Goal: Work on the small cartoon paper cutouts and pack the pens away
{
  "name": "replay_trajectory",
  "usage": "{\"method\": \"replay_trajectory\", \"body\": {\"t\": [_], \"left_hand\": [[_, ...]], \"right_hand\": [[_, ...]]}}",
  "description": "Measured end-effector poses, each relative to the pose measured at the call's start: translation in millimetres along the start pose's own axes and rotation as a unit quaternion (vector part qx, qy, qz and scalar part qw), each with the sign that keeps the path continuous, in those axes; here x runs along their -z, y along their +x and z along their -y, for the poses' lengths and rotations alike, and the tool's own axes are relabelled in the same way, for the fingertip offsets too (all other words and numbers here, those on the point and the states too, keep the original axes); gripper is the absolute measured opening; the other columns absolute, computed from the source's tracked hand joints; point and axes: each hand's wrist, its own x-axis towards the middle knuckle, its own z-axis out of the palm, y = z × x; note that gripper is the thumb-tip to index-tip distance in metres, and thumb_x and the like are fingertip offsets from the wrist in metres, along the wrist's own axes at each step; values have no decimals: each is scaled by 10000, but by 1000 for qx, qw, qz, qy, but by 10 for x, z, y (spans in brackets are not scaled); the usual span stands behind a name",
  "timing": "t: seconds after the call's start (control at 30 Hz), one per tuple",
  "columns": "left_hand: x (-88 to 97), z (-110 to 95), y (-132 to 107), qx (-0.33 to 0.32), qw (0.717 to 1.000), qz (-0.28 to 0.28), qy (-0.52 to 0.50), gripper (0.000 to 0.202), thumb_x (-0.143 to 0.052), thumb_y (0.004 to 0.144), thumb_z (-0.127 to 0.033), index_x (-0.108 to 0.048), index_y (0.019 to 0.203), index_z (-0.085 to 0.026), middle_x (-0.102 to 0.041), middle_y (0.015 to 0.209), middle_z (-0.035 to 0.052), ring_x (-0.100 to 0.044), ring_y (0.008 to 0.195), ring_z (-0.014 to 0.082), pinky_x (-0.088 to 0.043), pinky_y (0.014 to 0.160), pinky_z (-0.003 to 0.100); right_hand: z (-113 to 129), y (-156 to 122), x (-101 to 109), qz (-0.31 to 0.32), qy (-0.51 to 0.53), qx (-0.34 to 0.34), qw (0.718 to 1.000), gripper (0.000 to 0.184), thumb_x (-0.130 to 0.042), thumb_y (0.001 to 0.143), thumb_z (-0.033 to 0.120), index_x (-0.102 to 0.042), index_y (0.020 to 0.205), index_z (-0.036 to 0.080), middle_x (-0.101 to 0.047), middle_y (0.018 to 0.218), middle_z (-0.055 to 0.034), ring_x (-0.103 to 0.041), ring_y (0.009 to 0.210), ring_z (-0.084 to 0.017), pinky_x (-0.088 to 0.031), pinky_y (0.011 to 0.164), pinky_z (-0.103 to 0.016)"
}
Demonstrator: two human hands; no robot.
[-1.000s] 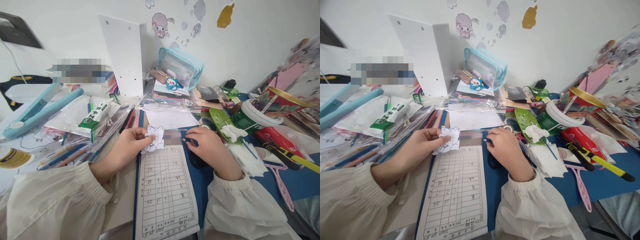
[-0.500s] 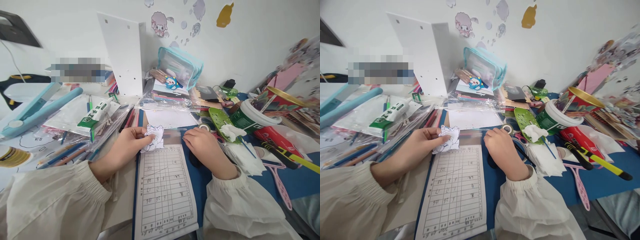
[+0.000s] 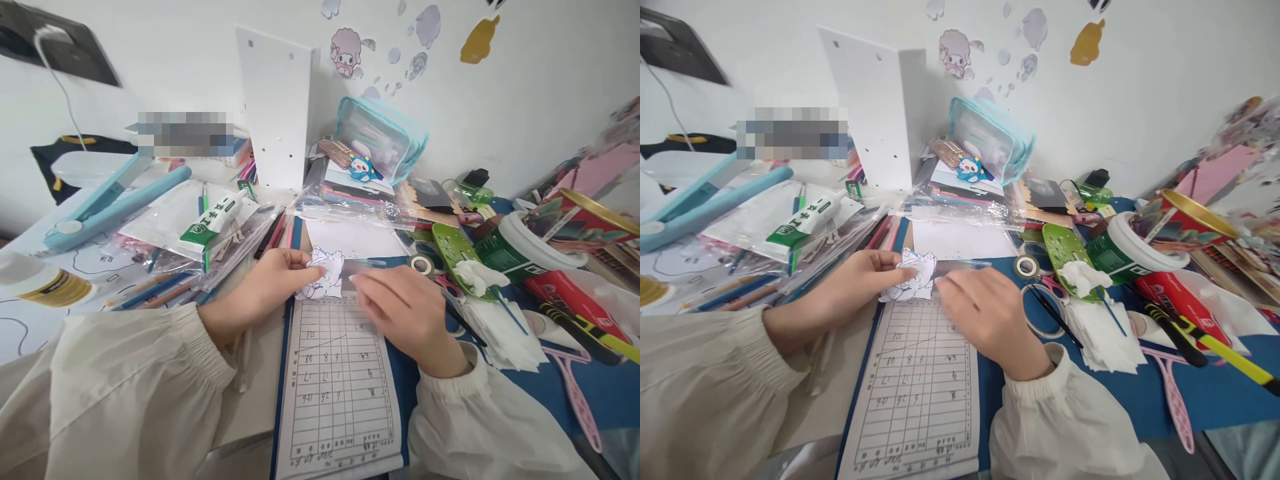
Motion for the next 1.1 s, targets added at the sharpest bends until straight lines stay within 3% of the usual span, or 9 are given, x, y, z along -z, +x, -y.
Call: {"method": "replay_trajectory", "body": {"t": [0.13,0.37,0.63,0.7,0.77,0.83,0.9,0.97,1.1], "left_hand": [[18,6,20,0,1000,12,6,232,-689,697,-374,-680,706,-142,-676,675,40,-595,605,158,-460,594,269],[-7,-26,6,16,999,16,-35,210,-703,671,-357,-674,670,-148,-650,619,27,-551,543,134,-437,543,253],[-6,2,8,-6,1000,7,-10,242,-695,675,-373,-683,716,-134,-658,655,35,-558,573,139,-435,558,257],[-7,1,1,-6,1000,5,-11,252,-698,671,-381,-674,704,-132,-650,650,30,-547,564,131,-422,550,251],[-14,-4,-11,-8,1000,-4,-14,259,-705,662,-388,-659,682,-134,-637,637,21,-534,556,123,-411,542,245],[-29,-10,-24,-15,1000,-17,-22,264,-714,651,-394,-634,650,-143,-620,615,7,-523,543,115,-400,531,237],[-50,-19,-37,-20,999,-31,-32,273,-724,636,-399,-608,621,-152,-604,594,-5,-513,527,108,-387,514,230],[-75,-32,-48,-18,998,-47,-39,278,-728,621,-401,-589,604,-161,-595,580,-13,-505,515,105,-375,501,225],[-108,-56,-63,-9,997,-63,-52,257,-729,604,-377,-582,595,-166,-584,561,-31,-494,504,97,-364,504,223]], "right_hand": [[60,45,-41,25,-40,94,994,193,-504,881,105,-656,938,209,-716,922,-53,-646,745,-167,-485,631,-317],[71,33,-71,27,-51,109,992,209,-514,873,79,-662,967,192,-713,925,-82,-655,761,-204,-486,608,-348],[37,6,-101,62,-18,92,994,216,-505,882,95,-646,999,209,-714,926,-59,-649,804,-191,-479,645,-339],[40,20,-101,47,17,56,997,193,-524,869,108,-643,985,205,-715,933,-56,-651,806,-187,-485,661,-336],[50,47,-106,22,91,-57,994,158,-532,860,133,-639,952,204,-711,906,-50,-650,767,-172,-501,662,-321],[64,80,-121,15,188,-214,959,105,-540,854,178,-631,900,202,-699,841,-38,-637,669,-145,-515,613,-292],[78,112,-145,37,274,-321,906,67,-560,840,226,-620,852,199,-677,782,-24,-613,600,-127,-511,547,-261],[92,136,-174,51,327,-346,878,50,-592,811,241,-615,821,198,-659,786,-20,-606,617,-127,-500,520,-243],[114,151,-220,32,331,-328,884,50,-614,776,193,-608,824,208,-620,852,-19,-569,641,-113,-465,493,-219]]}}
